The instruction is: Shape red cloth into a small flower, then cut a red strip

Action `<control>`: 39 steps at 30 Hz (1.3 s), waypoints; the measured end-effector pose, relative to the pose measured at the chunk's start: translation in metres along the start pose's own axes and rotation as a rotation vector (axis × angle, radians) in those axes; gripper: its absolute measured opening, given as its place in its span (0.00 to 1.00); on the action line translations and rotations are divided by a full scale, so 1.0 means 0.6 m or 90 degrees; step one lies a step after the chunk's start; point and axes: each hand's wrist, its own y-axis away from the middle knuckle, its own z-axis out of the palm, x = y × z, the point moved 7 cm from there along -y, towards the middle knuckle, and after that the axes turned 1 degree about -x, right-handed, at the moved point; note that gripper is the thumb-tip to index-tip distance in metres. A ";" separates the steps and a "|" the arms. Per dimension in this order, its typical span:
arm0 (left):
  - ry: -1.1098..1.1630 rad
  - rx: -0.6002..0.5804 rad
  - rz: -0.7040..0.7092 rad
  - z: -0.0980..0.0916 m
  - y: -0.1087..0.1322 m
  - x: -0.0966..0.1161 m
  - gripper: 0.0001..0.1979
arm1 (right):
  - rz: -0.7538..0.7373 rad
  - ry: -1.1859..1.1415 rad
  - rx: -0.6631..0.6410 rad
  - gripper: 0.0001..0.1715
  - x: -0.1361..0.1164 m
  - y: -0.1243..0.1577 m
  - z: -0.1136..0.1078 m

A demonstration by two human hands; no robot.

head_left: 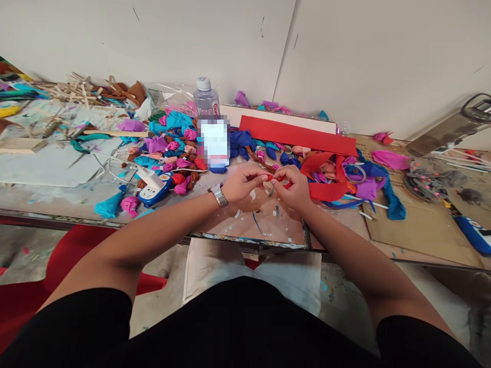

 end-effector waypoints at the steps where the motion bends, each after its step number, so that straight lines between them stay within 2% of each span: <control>1: -0.005 0.000 0.001 0.000 0.000 -0.001 0.25 | 0.002 0.000 0.002 0.07 0.000 0.000 0.000; 10: -0.007 0.011 -0.002 -0.002 0.000 -0.009 0.22 | 0.000 -0.014 0.009 0.09 -0.004 -0.003 0.002; 15: 0.037 0.008 -0.032 -0.001 -0.001 -0.015 0.25 | -0.029 -0.027 0.021 0.12 -0.010 -0.005 -0.005; 22: 0.062 0.013 -0.080 -0.004 -0.003 -0.020 0.29 | -0.078 0.026 0.018 0.09 -0.024 -0.006 -0.009; 26: 0.069 0.017 -0.083 -0.005 -0.004 -0.026 0.30 | -0.075 0.042 0.021 0.10 -0.025 -0.006 -0.011; 31: 0.061 0.006 -0.067 -0.004 -0.004 -0.018 0.29 | -0.052 0.033 0.015 0.13 -0.018 -0.006 -0.010; 39: 0.015 -0.020 0.002 0.003 -0.003 -0.001 0.28 | -0.054 0.015 0.017 0.10 -0.013 -0.006 -0.008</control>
